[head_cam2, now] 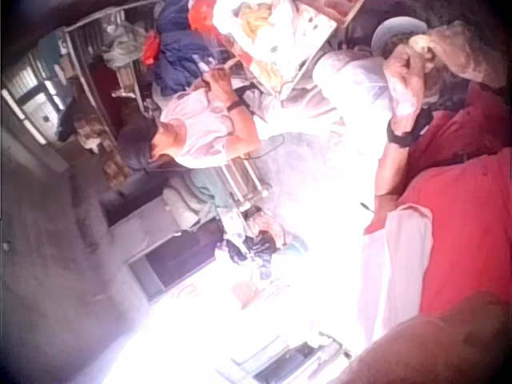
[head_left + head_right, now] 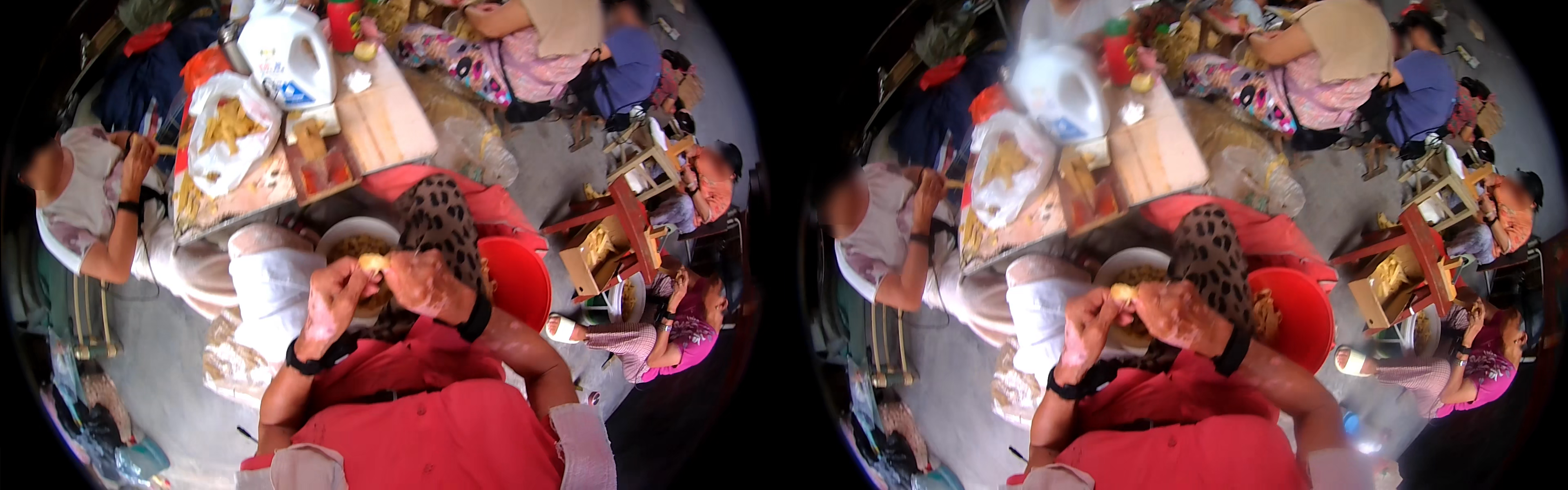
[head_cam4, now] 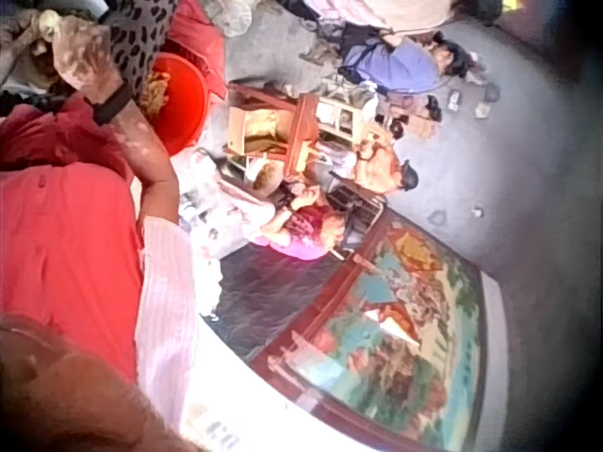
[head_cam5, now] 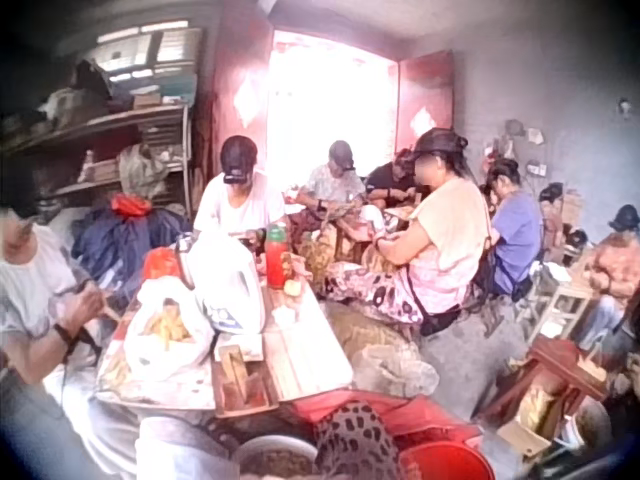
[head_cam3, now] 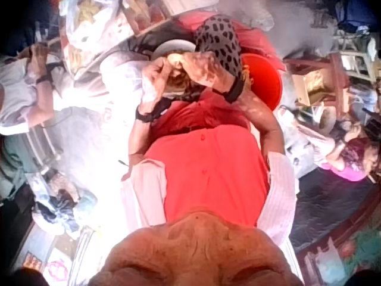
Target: The person prepares pieces of dough by hand, folding and shaping them one by one. The person takes a strip of dough, folds it into a specific shape, and places the finished piece into a bowl or bucket.
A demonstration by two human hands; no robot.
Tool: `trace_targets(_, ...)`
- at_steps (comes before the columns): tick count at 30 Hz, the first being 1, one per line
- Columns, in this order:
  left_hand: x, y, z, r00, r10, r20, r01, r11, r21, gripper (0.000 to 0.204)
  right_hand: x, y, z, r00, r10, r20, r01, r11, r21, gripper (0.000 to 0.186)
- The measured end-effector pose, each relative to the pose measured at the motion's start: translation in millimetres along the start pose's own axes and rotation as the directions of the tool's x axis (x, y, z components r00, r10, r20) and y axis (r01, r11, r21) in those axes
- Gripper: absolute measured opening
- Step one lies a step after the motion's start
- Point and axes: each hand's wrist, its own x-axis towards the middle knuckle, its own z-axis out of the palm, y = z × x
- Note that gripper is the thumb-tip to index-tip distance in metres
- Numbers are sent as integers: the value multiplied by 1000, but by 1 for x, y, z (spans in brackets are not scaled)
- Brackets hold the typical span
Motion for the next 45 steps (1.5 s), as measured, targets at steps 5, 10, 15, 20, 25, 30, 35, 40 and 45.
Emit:
trace_targets(5, 2, -8, -9, 990, 111, 85, -90, 971, -220, 18, 8, 6, -6, 1000, 11, 15, -13, 993, 119, 17)
trace_targets(10, -1, -3, -23, 986, 150, 68, -130, 965, -229, 16, 8, 10, -18, 997, 78, 30, -83, 927, 366, 14)
trace_targets(15, -7, 5, -35, 979, 187, 86, -176, 977, -120, 16, 8, 8, -36, 983, 104, 150, -157, 900, 406, 8)
trace_targets(20, -4, 6, -41, 975, 183, 127, -169, 979, -118, 16, 9, 9, -35, 983, 119, 138, -163, 913, 374, 8)
trace_targets(25, 5, 30, -43, 911, 296, 288, -355, 918, 178, 32, 10, 16, -32, 987, 80, 140, -129, 911, 393, 8)
trace_targets(30, 24, 32, -26, 741, 458, 491, -670, 544, 505, 43, 12, 14, -29, 984, 10, 178, -76, 926, 370, 9)
trace_targets(35, 30, 18, -22, 707, 486, 514, -678, 673, 296, 12, 10, 19, -29, 978, -37, 205, -40, 932, 359, 11)
trace_targets(40, 7, 31, -43, 766, 338, 547, -529, 814, 238, 12, 9, 13, -47, 955, -16, 297, -119, 895, 430, 11)
trace_targets(45, 4, 44, -63, 895, 157, 418, -299, 906, 301, 14, 31, 16, -32, 974, -75, 216, -33, 887, 460, 12)
